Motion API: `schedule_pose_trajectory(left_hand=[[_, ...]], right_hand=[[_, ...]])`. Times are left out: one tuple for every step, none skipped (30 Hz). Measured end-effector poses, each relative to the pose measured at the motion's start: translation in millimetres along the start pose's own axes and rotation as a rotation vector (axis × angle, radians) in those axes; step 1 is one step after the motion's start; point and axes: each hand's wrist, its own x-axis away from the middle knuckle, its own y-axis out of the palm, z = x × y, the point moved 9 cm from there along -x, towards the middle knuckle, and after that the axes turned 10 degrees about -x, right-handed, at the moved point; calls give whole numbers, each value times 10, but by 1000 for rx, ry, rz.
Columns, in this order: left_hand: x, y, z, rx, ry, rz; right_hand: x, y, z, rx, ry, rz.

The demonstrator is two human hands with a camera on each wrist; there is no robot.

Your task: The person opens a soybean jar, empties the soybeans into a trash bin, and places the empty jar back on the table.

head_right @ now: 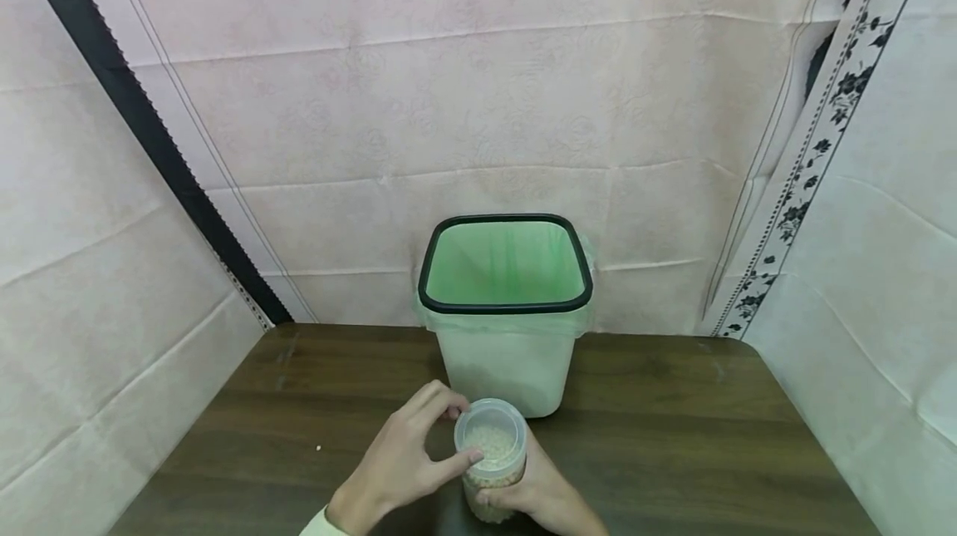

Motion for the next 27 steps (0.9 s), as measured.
schedule_pose_trajectory(left_hand=[[-34,35,26,8,14,-12],[-70,83,52,14,26,-36],[-105,136,82,12,45,-63],[-139,192,113,4,70,-89],[-163,251,140,6,91,-125],[-181,307,163,8,113,-159],[-189,355,183,9,135,-189],[-189,390,199,12,156,-213],[-182,414,210,14,176,-229],[-170,428,212,24,189,-244],[-151,435,208,42,189,-264],[-131,429,201,53,194,-272],[-108,416,185,64,189,-279],[-88,395,170,68,186,-278],[-70,369,150,68,176,-277],[-54,339,128,64,165,-273],[-39,308,103,57,148,-267],[-28,272,79,43,134,-255],[-18,235,53,25,118,-242],[-11,199,28,8,102,-228],[-4,168,0,-6,84,-217],[1,139,-25,-24,69,-203],[3,116,-47,-39,57,-190],[1,99,-66,-51,47,-178],[-3,87,-78,-58,39,-165],[-10,84,-85,-58,34,-155],[-21,88,-83,-56,34,-145]], right_hand=[[2,3,-4,0,-6,-10],[4,8,-8,-3,-11,-24],[5,13,-13,-2,-20,-37],[7,18,-17,-5,-26,-48],[8,20,-18,-9,-29,-56],[10,18,-17,-14,-29,-59],[12,18,-15,-18,-26,-59],[12,18,-15,-24,-29,-60],[11,18,-9,-28,-22,-57],[11,21,1,-38,-11,-55],[11,20,10,-44,-1,-50],[12,21,17,-48,9,-47],[9,27,30,-57,19,-48],[7,28,41,-62,28,-46],[6,26,49,-58,36,-39],[6,23,46,-54,32,-35],[5,16,41,-46,29,-25],[5,10,35,-36,23,-18],[4,5,29,-25,16,-12],[4,-4,21,-9,8,-1],[2,-12,12,7,-2,8],[0,-16,8,10,-5,15],[-1,-23,7,18,-7,24],[-4,-27,7,21,-8,31],[-7,-30,7,19,-9,34],[-9,-32,8,18,-9,38],[-12,-30,11,10,-4,38]])
